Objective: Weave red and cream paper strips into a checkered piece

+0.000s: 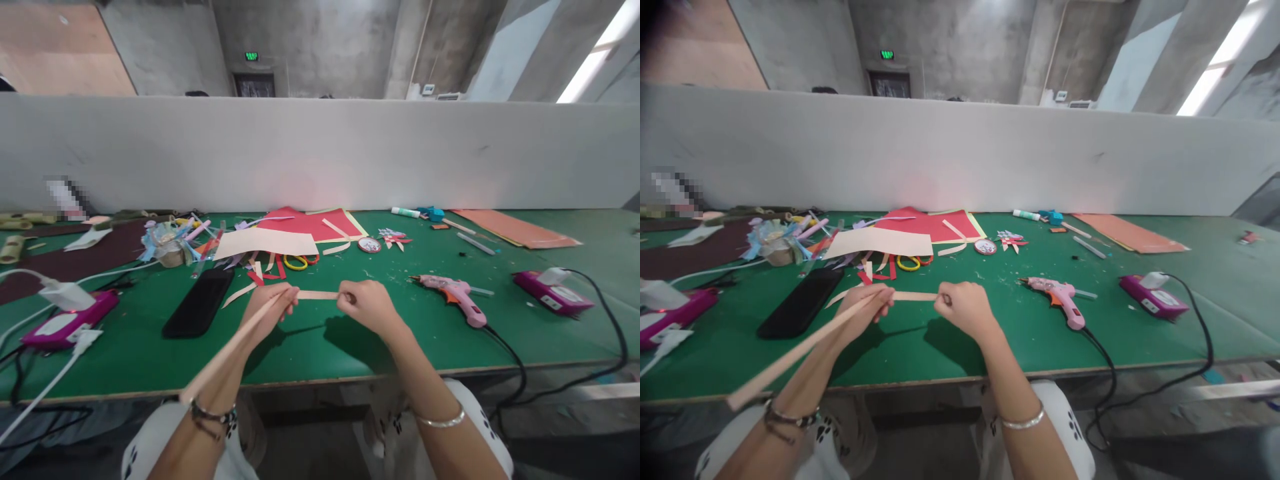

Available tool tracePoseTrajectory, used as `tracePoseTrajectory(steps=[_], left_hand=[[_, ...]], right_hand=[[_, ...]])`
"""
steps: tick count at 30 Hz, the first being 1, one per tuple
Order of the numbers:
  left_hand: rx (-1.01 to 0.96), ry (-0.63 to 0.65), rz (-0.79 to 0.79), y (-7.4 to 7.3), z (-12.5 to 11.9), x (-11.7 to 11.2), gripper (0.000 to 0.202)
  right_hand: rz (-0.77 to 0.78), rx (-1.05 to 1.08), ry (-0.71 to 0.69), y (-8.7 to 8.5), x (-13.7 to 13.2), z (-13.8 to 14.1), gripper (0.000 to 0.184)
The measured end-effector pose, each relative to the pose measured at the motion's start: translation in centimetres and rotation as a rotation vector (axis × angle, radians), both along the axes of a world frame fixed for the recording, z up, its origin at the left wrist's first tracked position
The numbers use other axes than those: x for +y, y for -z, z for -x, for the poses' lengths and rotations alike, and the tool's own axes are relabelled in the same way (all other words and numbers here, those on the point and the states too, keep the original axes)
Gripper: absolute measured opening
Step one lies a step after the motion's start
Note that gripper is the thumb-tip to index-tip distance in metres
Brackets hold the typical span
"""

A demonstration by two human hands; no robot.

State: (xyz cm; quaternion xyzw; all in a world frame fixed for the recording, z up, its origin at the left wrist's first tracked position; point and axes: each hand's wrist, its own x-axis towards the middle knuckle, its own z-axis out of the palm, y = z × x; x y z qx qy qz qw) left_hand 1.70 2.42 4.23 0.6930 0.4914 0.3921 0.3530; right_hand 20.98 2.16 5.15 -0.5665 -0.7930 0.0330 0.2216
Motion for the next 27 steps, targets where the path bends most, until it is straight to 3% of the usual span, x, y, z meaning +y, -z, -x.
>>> tracePoseTrajectory(steps=[3,6,9,11,13,15,20,27], left_hand=[[-0.071,-0.141,-0.011,-0.5,1.7,0.5,0.034],[-0.09,-0.276,-0.081,-0.9,2.8,0.6,0.031],[-0.017,-0.17,-0.054,-1.0,2.3,0.4,0.031],[0.015,-0.066,-0.06,-1.0,1.3,0.2,0.033],[0.044,0.022,-0.083,-0.8,0.3,0.0,0.036],[0.058,0.078,-0.091,-0.7,-0.3,-0.2,0.036],[0.135,0.115,-0.161,-0.2,-1.0,0.0,0.023],[0.503,0.003,-0.484,0.4,-1.1,0.4,0.02]], right_hand=[[-0.065,-0.022,0.053,-0.1,0.6,-2.6,0.017],[-0.158,-0.005,0.2,-0.2,0.9,-4.3,0.018],[-0.266,0.12,0.208,-0.5,0.5,-3.3,0.02],[-0.344,0.158,0.028,-0.6,0.1,-1.5,0.021],[-0.307,0.104,-0.164,-0.6,-0.3,0.4,0.017],[-0.201,0.059,-0.258,-0.5,-0.6,1.7,0.016],[0.021,0.064,-0.235,0.1,-0.9,2.2,0.022],[0.079,0.056,-0.204,0.3,-0.9,2.5,0.02]])
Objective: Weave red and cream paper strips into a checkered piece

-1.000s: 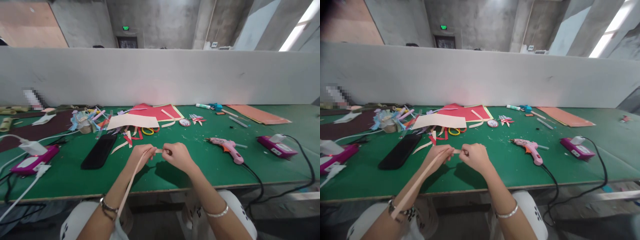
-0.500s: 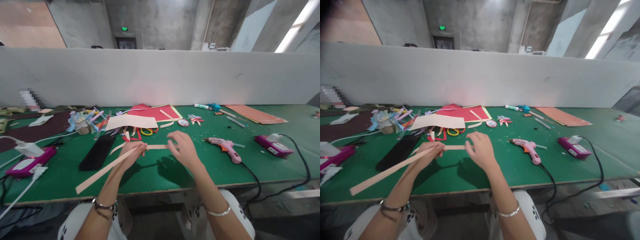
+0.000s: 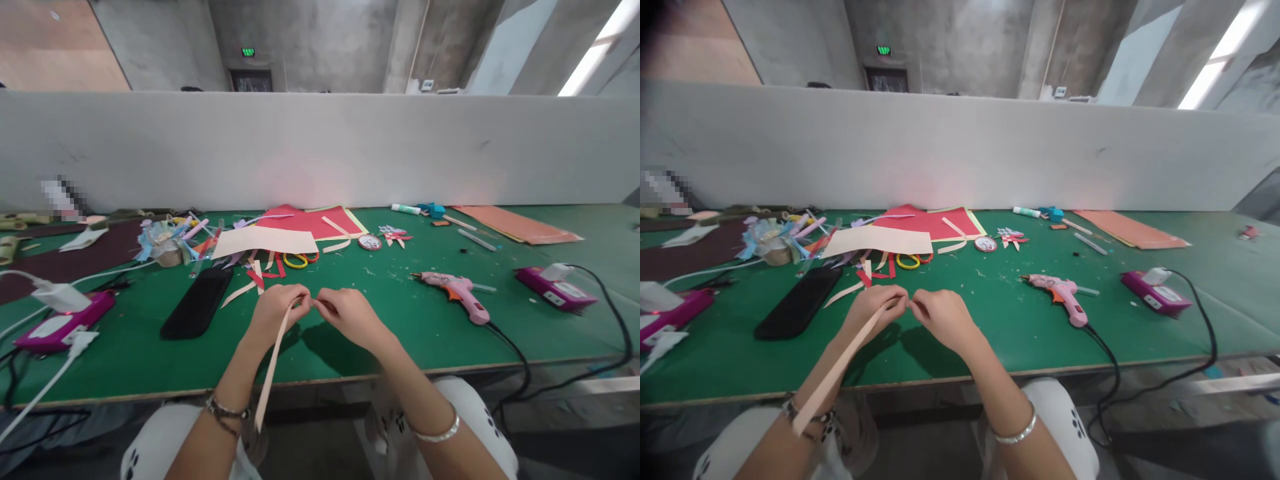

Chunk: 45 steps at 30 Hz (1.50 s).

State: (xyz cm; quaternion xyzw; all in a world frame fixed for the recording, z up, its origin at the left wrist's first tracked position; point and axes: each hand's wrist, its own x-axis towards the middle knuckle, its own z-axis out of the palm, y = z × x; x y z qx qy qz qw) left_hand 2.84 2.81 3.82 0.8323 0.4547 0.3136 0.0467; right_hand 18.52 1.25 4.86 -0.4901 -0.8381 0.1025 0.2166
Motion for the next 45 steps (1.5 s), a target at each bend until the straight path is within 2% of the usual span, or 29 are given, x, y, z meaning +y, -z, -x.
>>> tracePoseTrajectory(steps=[3,8,13,18,20,23,24,26,27,29,31,34,39,45], left_hand=[[0.077,-0.057,-0.017,-0.2,0.8,0.1,0.021],[0.079,-0.188,0.039,-0.9,3.0,0.3,0.023],[0.002,-0.296,0.127,-1.3,6.0,0.6,0.023],[-0.126,-0.418,0.093,-1.1,7.7,0.8,0.018],[-0.282,-0.4,0.119,-0.9,7.2,0.9,0.023],[-0.468,-0.203,0.187,-0.7,5.3,0.9,0.038],[-0.477,-0.171,0.128,-0.6,4.6,0.8,0.042],[-0.399,-0.212,-0.145,-0.6,3.0,0.3,0.043],[-0.296,-0.214,-0.275,-0.7,2.3,0.1,0.04],[-0.035,-0.07,-0.403,-0.7,1.0,-0.5,0.027],[0.162,0.065,-0.436,-0.5,0.1,-0.9,0.022],[0.309,0.058,-0.515,0.1,-0.7,-0.9,0.027],[0.373,0.069,-0.574,1.1,-0.9,-0.3,0.031],[0.403,0.018,-0.524,1.1,-0.4,0.0,0.025]], right_hand=[[0.033,0.045,-0.003,-0.2,0.1,-0.3,0.018],[0.037,0.169,-0.012,-0.5,0.3,-1.6,0.02],[0.005,0.26,0.018,-0.7,0.7,-3.7,0.022],[-0.045,0.326,0.085,-1.3,0.8,-5.3,0.024],[-0.035,0.355,0.087,-1.2,0.8,-5.2,0.023],[0.011,0.345,0.031,-0.8,0.6,-4.1,0.02],[0.027,0.324,0.009,-0.6,0.5,-3.6,0.019],[0.05,0.26,-0.025,-0.3,0.3,-2.6,0.017],[0.053,0.22,-0.038,-0.3,0.2,-2.1,0.016],[0.041,0.148,-0.062,-0.3,0.0,-1.3,0.014],[0.022,0.103,-0.082,-0.3,-0.1,-0.9,0.014],[0.02,0.101,-0.095,-0.1,0.1,-0.8,0.019],[0.063,0.145,-0.086,0.3,0.5,-1.1,0.019],[0.081,0.197,-0.082,-0.2,0.8,-2.2,0.019]])
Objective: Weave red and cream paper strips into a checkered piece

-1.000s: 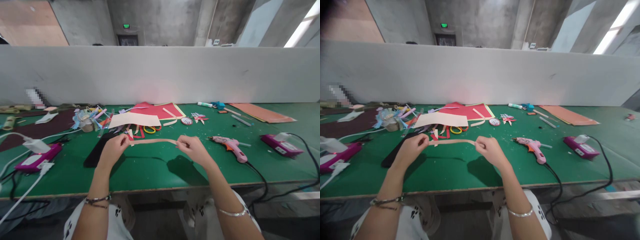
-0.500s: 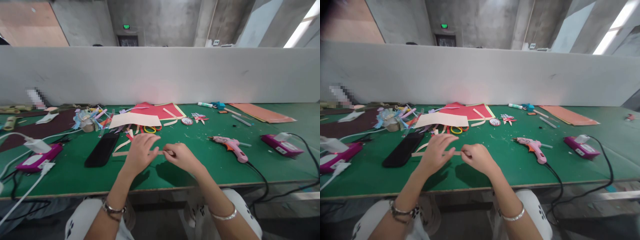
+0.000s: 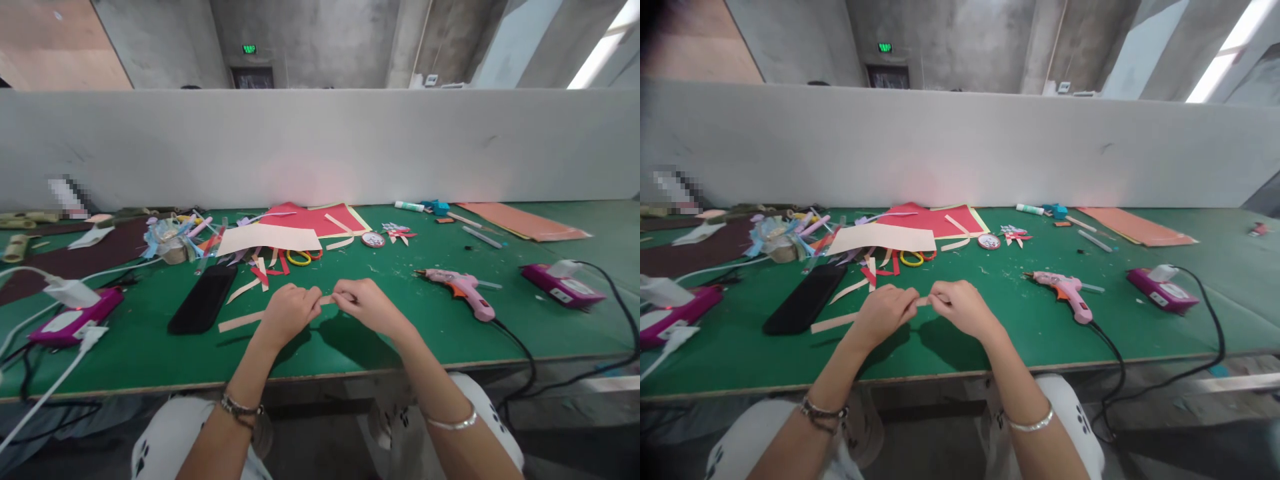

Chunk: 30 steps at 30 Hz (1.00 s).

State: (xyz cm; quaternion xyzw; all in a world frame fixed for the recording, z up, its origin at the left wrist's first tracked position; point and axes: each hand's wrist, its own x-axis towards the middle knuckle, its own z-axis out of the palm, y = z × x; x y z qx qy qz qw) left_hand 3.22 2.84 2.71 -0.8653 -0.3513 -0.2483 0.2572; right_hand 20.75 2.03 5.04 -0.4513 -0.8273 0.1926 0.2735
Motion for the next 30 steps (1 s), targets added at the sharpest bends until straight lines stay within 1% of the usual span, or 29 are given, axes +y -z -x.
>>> tracePoseTrajectory(steps=[3,7,8,11,13,14,15,16,17,18,19,21,22,23,24,25,27,30], left_hand=[[-0.011,-0.09,0.026,-0.3,1.3,0.3,0.024],[-0.072,-0.214,0.049,-0.9,3.6,0.6,0.025],[-0.1,-0.26,0.081,-1.1,4.1,0.7,0.026],[-0.241,-0.407,0.263,-1.5,5.7,0.7,0.024],[-0.391,-0.467,0.362,-1.7,6.6,0.6,0.02],[-0.483,-0.475,0.396,-1.7,6.9,0.6,0.019],[-0.583,-0.46,0.435,-1.7,7.1,0.5,0.018],[-0.695,-0.417,0.489,-1.7,7.0,0.5,0.018],[-0.814,-0.342,0.566,-1.7,6.8,0.5,0.019],[-0.935,-0.239,0.669,-1.6,6.4,0.4,0.019],[-1.047,-0.114,0.795,-1.6,5.9,0.4,0.021],[-1.215,0.153,1.041,-1.5,4.6,0.3,0.037],[-1.267,0.274,1.127,-1.4,4.0,0.3,0.046],[-1.315,0.37,1.175,-1.3,3.5,0.2,0.052],[-1.367,0.436,1.188,-1.3,3.2,0.2,0.055],[-1.426,0.469,1.17,-1.3,3.1,0.3,0.055],[-1.53,0.463,1.095,-1.2,3.2,0.3,0.048],[-1.566,0.416,1.014,-1.4,3.9,0.4,0.036]], right_hand=[[0.0,0.088,0.068,-0.6,0.1,-1.4,0.018],[-0.026,0.138,0.144,-1.3,0.1,-3.2,0.02],[-0.03,0.146,0.169,-1.4,0.1,-3.5,0.02],[-0.024,0.199,0.253,-1.6,0.1,-4.5,0.02],[-0.014,0.29,0.307,-1.6,0.1,-4.9,0.02],[-0.011,0.358,0.333,-1.6,0.2,-5.0,0.02],[-0.003,0.434,0.354,-1.5,0.2,-4.9,0.021],[0.012,0.517,0.363,-1.4,0.3,-4.7,0.022],[0.039,0.599,0.354,-1.2,0.3,-4.3,0.023],[0.081,0.677,0.328,-1.0,0.3,-3.7,0.023],[0.135,0.75,0.282,-0.6,0.4,-2.9,0.023],[0.305,0.864,0.144,0.2,0.3,-1.0,0.025],[0.396,0.907,0.068,0.7,0.3,0.0,0.026],[0.485,0.925,-0.007,1.1,0.1,0.9,0.026],[0.57,0.924,-0.068,1.4,0.0,1.6,0.025],[0.648,0.906,-0.126,1.7,-0.2,2.2,0.024],[0.777,0.813,-0.219,1.9,-0.6,2.9,0.021],[0.853,0.686,-0.286,1.8,-1.1,3.2,0.02]])
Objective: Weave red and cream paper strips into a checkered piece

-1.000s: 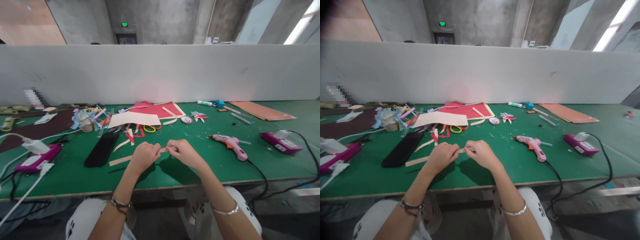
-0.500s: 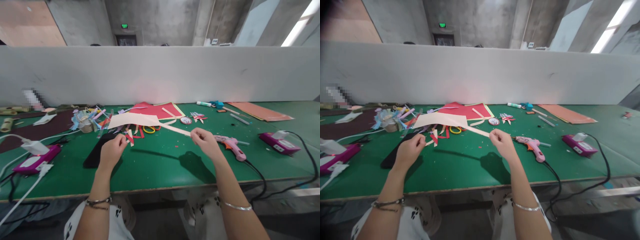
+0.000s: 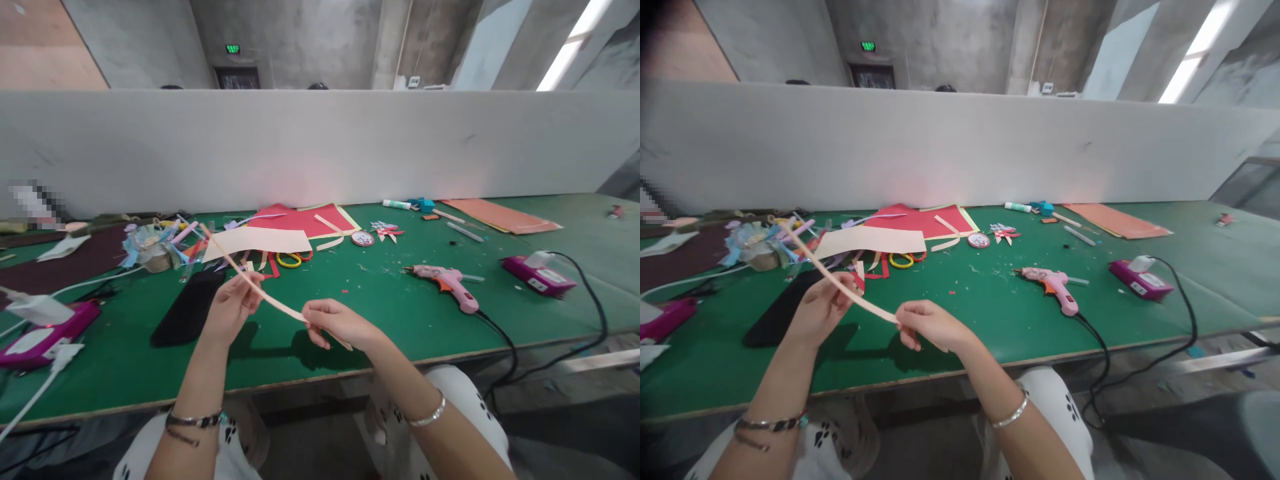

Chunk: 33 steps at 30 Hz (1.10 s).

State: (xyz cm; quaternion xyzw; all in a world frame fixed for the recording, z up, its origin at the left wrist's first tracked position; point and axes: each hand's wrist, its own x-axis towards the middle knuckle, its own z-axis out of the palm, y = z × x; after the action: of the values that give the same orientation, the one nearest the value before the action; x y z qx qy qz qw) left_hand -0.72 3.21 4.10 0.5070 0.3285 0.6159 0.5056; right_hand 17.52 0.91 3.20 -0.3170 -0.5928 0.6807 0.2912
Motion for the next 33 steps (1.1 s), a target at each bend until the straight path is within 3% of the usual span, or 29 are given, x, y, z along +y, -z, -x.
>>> tracePoseTrajectory(steps=[8,10,14,17,20,23,27,33], left_hand=[[-0.09,0.007,0.051,-0.6,-0.4,0.0,0.05],[-0.073,-0.041,0.062,-0.4,-0.6,0.1,0.047],[-0.011,-0.189,0.089,0.1,-0.6,0.4,0.039],[0.053,-0.184,0.091,0.2,-0.7,0.4,0.036],[0.175,-0.065,0.101,0.0,-1.2,0.0,0.033],[0.33,0.138,0.119,-0.2,-2.2,-0.8,0.034],[0.429,0.418,0.13,0.1,-4.0,-1.7,0.035],[0.498,0.544,0.1,0.8,-4.9,-1.9,0.034]], right_hand=[[0.033,0.062,0.125,0.2,0.3,0.2,0.021],[0.048,0.016,0.127,0.1,0.2,0.2,0.022],[0.052,-0.078,0.031,0.1,-0.1,-0.1,0.023],[0.003,-0.125,-0.06,0.1,-0.2,-0.3,0.02],[-0.145,-0.139,0.161,0.2,0.1,-0.3,0.013],[-0.241,-0.028,0.419,0.1,0.6,-0.2,0.018],[-0.147,0.177,0.448,0.2,1.0,-0.1,0.031],[-0.052,0.323,0.536,0.2,1.3,-0.4,0.034]])
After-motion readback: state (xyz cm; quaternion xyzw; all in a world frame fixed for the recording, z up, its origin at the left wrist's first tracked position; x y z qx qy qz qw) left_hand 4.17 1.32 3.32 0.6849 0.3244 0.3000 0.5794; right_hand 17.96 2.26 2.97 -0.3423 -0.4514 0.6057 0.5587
